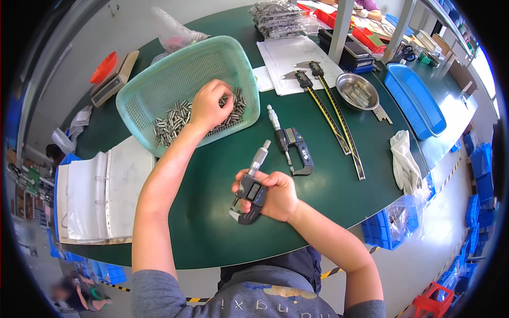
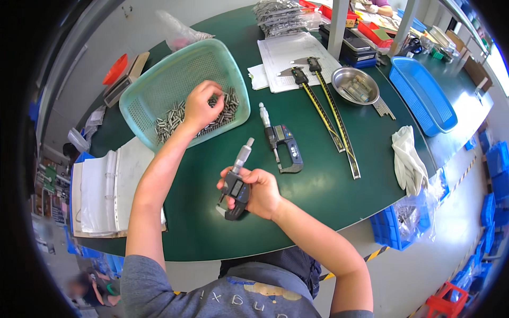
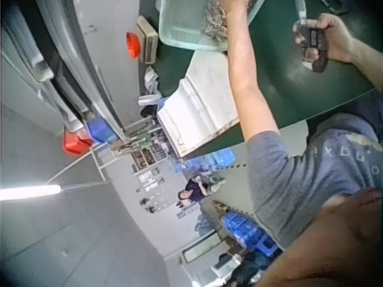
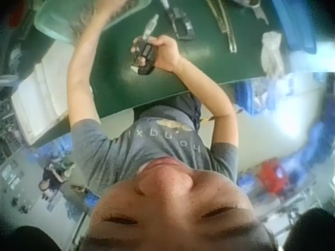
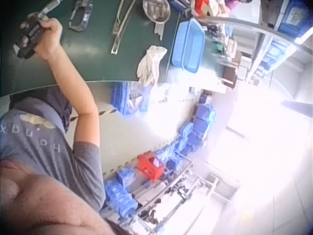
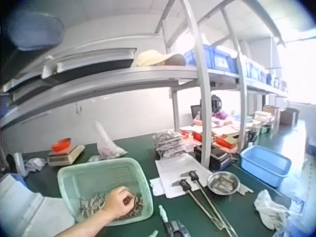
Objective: Using a micrometer to measure small metal industrial components.
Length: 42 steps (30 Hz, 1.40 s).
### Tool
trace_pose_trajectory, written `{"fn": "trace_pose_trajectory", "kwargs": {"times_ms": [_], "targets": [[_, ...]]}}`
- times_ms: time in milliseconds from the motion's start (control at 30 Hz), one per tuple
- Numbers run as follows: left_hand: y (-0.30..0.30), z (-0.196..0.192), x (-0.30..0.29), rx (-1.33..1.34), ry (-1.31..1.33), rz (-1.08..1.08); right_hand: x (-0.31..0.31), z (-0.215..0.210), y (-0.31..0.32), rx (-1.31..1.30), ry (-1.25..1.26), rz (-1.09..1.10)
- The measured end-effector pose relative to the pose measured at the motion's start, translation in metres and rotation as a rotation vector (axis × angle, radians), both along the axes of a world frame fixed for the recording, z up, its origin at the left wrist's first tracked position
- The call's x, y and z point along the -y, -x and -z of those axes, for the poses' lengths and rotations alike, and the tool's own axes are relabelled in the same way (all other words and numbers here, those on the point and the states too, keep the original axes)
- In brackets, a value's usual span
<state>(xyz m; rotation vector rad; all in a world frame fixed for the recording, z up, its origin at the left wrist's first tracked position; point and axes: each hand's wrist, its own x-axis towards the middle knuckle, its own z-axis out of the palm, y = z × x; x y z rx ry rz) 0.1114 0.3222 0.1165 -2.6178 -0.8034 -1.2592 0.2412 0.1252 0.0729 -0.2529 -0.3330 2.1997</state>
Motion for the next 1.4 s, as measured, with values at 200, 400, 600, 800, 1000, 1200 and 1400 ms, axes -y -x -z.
{"fn": "trace_pose_trajectory", "kwargs": {"times_ms": [200,400,600,800,1000,1200,1400], "targets": [[0.053,0.016,0.052,0.553,0.736,0.046,0.002,-0.002,-0.006,0.021,-0.106,0.039],[0.095,0.028,0.118,0.875,1.117,0.076,0.005,-0.014,0.003,0.218,-0.139,0.088],[0.086,0.035,0.143,0.828,1.197,0.128,-0.003,-0.032,0.014,0.291,-0.192,0.104],[0.068,0.039,0.163,1.110,1.598,0.146,-0.027,-0.060,0.042,0.400,-0.329,0.192],[0.058,0.038,0.170,1.122,1.559,0.317,-0.019,-0.037,0.027,0.436,-0.044,0.306],[0.068,0.038,0.165,1.069,1.525,0.359,-0.033,-0.029,0.025,0.283,0.039,0.363],[0.060,0.034,0.172,0.991,1.493,0.317,-0.028,-0.022,0.022,0.203,0.105,0.350]]}}
